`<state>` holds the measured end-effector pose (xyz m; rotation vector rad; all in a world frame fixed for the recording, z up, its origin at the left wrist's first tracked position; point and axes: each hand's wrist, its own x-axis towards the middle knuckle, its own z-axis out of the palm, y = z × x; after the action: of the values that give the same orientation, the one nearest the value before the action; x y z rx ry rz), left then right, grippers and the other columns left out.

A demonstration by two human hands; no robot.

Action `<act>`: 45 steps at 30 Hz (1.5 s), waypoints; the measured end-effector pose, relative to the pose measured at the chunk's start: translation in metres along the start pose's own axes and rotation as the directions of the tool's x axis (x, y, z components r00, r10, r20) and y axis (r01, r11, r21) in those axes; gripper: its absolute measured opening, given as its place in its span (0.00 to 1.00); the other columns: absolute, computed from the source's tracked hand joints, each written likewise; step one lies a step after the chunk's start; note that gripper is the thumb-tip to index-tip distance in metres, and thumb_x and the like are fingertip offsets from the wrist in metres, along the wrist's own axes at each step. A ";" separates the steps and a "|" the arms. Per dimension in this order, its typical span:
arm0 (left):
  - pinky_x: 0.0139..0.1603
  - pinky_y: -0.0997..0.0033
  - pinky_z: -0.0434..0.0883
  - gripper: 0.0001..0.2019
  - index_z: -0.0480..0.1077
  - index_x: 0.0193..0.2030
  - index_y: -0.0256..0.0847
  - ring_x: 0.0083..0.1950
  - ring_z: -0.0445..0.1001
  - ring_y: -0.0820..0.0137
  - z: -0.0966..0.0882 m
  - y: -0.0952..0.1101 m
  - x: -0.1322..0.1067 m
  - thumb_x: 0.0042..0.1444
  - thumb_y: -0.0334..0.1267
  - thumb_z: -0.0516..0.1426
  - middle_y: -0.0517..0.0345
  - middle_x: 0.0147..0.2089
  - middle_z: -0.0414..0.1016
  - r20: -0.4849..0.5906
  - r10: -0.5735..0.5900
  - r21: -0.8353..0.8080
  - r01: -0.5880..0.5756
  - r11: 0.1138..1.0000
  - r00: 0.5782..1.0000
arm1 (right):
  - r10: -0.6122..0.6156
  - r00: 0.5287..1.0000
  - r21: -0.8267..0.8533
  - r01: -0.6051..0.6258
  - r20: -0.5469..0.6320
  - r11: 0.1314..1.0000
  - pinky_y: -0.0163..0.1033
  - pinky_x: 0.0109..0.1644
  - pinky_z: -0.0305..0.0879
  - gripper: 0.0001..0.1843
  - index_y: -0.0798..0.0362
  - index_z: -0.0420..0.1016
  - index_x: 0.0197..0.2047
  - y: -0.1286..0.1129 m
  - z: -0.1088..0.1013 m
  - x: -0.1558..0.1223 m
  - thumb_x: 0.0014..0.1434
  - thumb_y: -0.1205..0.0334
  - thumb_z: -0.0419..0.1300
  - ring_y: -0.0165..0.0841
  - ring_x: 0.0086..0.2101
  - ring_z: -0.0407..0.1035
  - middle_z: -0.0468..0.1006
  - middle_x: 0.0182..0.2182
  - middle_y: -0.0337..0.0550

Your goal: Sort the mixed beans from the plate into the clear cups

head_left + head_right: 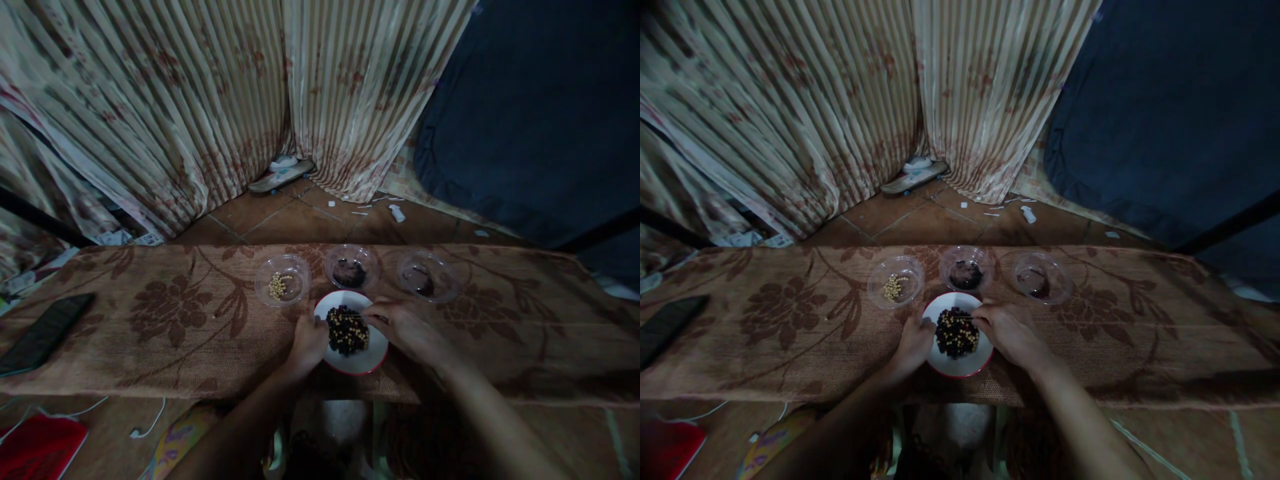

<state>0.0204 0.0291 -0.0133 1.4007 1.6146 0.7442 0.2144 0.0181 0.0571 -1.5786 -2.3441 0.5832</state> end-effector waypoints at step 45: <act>0.41 0.75 0.69 0.22 0.64 0.50 0.35 0.36 0.74 0.71 0.001 0.000 -0.002 0.46 0.25 0.47 0.53 0.37 0.76 0.007 0.036 -0.038 -0.036 0.999 0.999 | -0.108 0.964 0.207 0.160 -0.242 0.965 0.36 0.39 0.64 0.12 0.48 0.77 0.40 -0.031 -0.013 0.049 0.59 0.57 0.54 0.32 0.35 0.70 0.77 0.34 0.40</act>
<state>0.0218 0.0267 -0.0130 1.4068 1.5651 0.7855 0.1756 0.0551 0.0824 -1.2994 -2.1112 0.5792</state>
